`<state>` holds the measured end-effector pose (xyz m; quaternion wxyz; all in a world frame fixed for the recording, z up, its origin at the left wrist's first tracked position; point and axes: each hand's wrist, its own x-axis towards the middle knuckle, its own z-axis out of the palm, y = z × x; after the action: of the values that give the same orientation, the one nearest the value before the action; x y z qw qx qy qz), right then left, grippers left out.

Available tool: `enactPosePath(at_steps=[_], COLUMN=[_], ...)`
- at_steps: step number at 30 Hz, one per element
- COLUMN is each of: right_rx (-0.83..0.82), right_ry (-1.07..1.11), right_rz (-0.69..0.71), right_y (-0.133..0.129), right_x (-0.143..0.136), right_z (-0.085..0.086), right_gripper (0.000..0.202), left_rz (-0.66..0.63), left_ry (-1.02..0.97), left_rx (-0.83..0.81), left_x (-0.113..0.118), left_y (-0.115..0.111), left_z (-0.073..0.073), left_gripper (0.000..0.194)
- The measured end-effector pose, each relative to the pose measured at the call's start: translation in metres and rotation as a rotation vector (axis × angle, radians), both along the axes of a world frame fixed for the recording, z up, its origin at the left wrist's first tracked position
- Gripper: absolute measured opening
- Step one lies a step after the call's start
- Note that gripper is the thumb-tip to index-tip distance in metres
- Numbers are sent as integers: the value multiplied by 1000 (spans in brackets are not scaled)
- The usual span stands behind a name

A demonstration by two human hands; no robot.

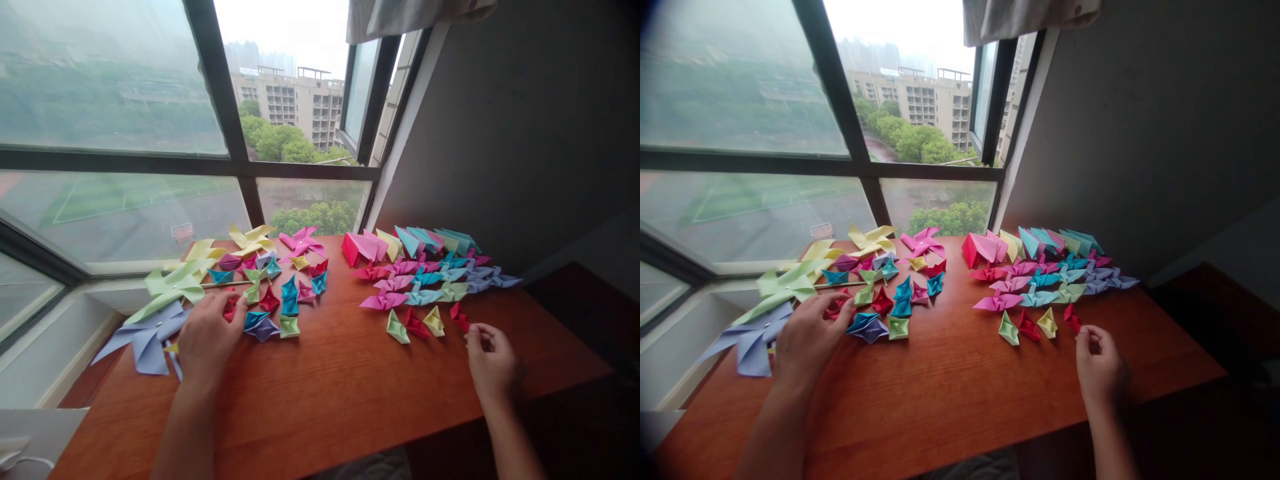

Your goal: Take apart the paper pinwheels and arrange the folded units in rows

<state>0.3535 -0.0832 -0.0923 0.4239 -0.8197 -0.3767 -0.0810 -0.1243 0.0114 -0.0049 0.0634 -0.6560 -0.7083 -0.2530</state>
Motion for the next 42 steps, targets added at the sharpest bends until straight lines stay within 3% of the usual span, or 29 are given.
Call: enactPosePath(at_steps=[6, 16, 23, 27, 31, 42], right_rx=[-158, -235, -118, -28, -106, -252], right_ry=[-8, 49, -64, -188, -252, -223], right_rz=[-42, -14, -16, 133, 310, 293], right_y=[1, 3, -1, -11, -17, -7], right_x=[-3, 1, -10, -27, -37, -32], right_z=[6, 4, 10, 8, 2, -3], right_gripper=[30, 31, 38, 42, 46, 51], left_rz=[-61, -127, -124, -115, -131, -166], left_ry=[-62, -44, -50, -53, -54, -77], left_rx=[-20, -59, -76, -84, -72, -48], left_x=[-9, -11, -10, -9, -8, -9], left_y=[2, 4, 6, 5, 4, 6], left_z=[-4, -7, -7, -6, -6, -8], left_gripper=[27, 28, 29, 32, 32, 30])
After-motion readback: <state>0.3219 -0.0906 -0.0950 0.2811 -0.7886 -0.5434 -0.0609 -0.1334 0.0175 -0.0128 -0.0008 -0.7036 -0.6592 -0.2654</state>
